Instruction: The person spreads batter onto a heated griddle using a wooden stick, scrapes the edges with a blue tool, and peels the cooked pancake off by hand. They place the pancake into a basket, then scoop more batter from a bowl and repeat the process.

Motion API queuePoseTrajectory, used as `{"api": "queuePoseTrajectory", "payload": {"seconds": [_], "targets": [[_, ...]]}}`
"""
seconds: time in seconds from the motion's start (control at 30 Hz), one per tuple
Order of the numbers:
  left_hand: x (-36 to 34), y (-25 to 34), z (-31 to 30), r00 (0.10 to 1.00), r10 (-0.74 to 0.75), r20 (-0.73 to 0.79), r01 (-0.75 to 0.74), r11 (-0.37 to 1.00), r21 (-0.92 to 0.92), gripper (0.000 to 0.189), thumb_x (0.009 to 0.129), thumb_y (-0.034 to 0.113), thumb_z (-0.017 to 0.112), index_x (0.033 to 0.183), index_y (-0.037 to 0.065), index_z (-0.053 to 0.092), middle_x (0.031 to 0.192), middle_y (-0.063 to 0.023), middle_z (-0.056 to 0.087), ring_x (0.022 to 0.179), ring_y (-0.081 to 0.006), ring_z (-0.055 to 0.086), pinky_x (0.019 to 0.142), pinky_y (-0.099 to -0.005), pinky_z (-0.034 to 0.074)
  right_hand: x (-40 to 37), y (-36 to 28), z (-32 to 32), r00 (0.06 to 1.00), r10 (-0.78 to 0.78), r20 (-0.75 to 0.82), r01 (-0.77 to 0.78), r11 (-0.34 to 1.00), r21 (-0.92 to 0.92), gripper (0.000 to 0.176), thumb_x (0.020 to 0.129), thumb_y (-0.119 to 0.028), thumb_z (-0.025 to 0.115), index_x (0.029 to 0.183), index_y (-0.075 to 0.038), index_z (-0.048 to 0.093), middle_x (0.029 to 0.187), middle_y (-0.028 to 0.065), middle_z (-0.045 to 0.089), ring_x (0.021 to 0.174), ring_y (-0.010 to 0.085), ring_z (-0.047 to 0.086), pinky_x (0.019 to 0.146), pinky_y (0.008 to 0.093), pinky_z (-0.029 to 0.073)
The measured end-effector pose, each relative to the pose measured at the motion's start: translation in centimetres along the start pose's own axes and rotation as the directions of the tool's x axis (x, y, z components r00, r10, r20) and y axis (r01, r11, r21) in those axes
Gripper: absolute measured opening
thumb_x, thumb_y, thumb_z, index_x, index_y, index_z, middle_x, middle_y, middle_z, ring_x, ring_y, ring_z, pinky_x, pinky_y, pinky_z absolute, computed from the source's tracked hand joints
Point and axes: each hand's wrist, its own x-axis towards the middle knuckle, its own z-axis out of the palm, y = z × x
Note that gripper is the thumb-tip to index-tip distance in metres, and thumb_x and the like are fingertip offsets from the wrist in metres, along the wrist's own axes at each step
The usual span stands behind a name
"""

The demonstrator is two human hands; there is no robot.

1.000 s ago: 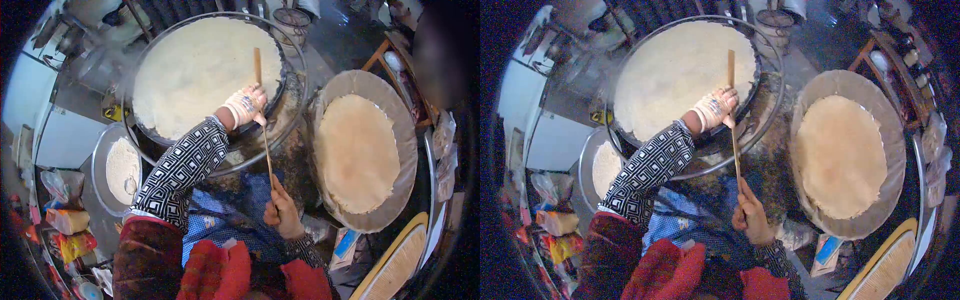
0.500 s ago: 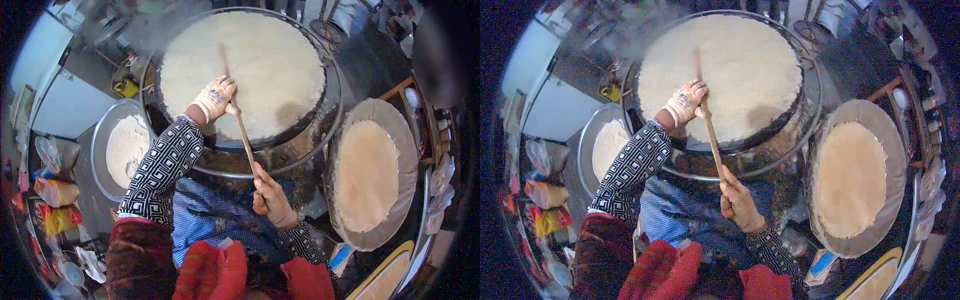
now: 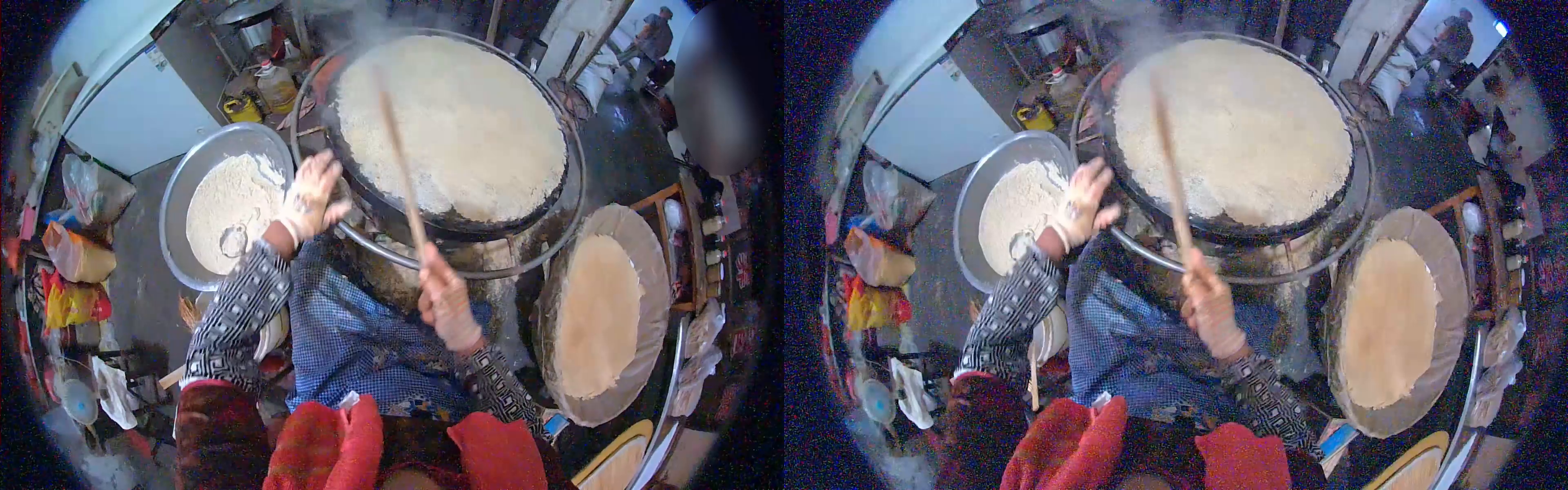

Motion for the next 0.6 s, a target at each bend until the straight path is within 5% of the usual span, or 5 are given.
{"api": "queuePoseTrajectory", "payload": {"seconds": [0.13, 0.27, 0.4, 0.5, 0.6], "targets": [[-4.3, 1.3, 3.9, 0.927, 0.015, 0.375, -0.065, 0.99, 0.122, 0.04, 0.075, 0.03, 0.065, 0.104, 0.003, 0.06, 0.109, -0.0174, 0.055, 0.116, -0.0373, 0.047, 0.11, -0.0525, 0.026, 4.6, -0.4, 0.1, 1.0, 0.002, 0.015, -0.002, 0.999, -0.049, 0.048, 0.095, -0.019, 0.052, 0.142, -0.015, 0.041, 0.058, -0.0036, 0.046, 0.039, 0.0047, 0.039, 0.034, 0.0218, 0.03], [-4.0, 5.3, 3.5, 0.931, -0.064, 0.36, -0.013, 0.978, 0.208, 0.03, 0.078, 0.036, 0.062, 0.089, 0.007, 0.062, 0.099, -0.0155, 0.059, 0.11, -0.0325, 0.052, 0.111, -0.0469, 0.025, 6.7, -2.1, 1.8, 0.996, 0.062, 0.062, -0.052, 0.986, -0.16, 0.048, 0.093, -0.021, 0.055, 0.14, -0.014, 0.044, 0.06, -0.0049, 0.048, 0.04, 0.0057, 0.041, 0.035, 0.0217, 0.031], [-4.2, 11.7, 5.7, 0.986, -0.06, 0.157, 0.03, 0.982, 0.186, 0.039, 0.074, 0.039, 0.066, 0.095, 0.006, 0.062, 0.096, -0.0135, 0.059, 0.104, -0.0306, 0.052, 0.107, -0.0495, 0.028, 6.8, 2.3, -0.3, 0.988, -0.112, 0.107, 0.096, 0.985, 0.143, 0.046, 0.091, -0.01, 0.058, 0.137, -0.012, 0.048, 0.076, -0.0058, 0.057, 0.049, 0.0037, 0.042, 0.041, 0.0191, 0.035], [-5.3, 16.5, 9.9, 0.971, -0.095, 0.217, 0.041, 0.97, 0.241, 0.036, 0.082, 0.038, 0.055, 0.104, 0.01, 0.058, 0.103, -0.0098, 0.057, 0.108, -0.0307, 0.05, 0.108, -0.0452, 0.026, 6.9, 5.2, 0.2, 0.93, -0.244, 0.274, 0.193, 0.961, 0.197, 0.043, 0.091, -0.012, 0.059, 0.133, -0.007, 0.051, 0.096, -0.0001, 0.061, 0.073, 0.0094, 0.051, 0.065, 0.021, 0.043], [-10.6, 18.2, 15.6, 0.926, -0.113, 0.361, 0.321, 0.737, -0.594, 0.037, 0.091, 0.043, 0.051, 0.113, 0.014, 0.054, 0.111, -0.0038, 0.054, 0.107, -0.0207, 0.051, 0.096, -0.0365, 0.04, 4.1, 5.1, -1.1, 0.77, -0.554, 0.316, 0.635, 0.621, -0.46, 0.045, 0.086, -0.014, 0.063, 0.129, -0.004, 0.055, 0.108, 0.0084, 0.061, 0.086, 0.0154, 0.057, 0.082, 0.0287, 0.047]]}}
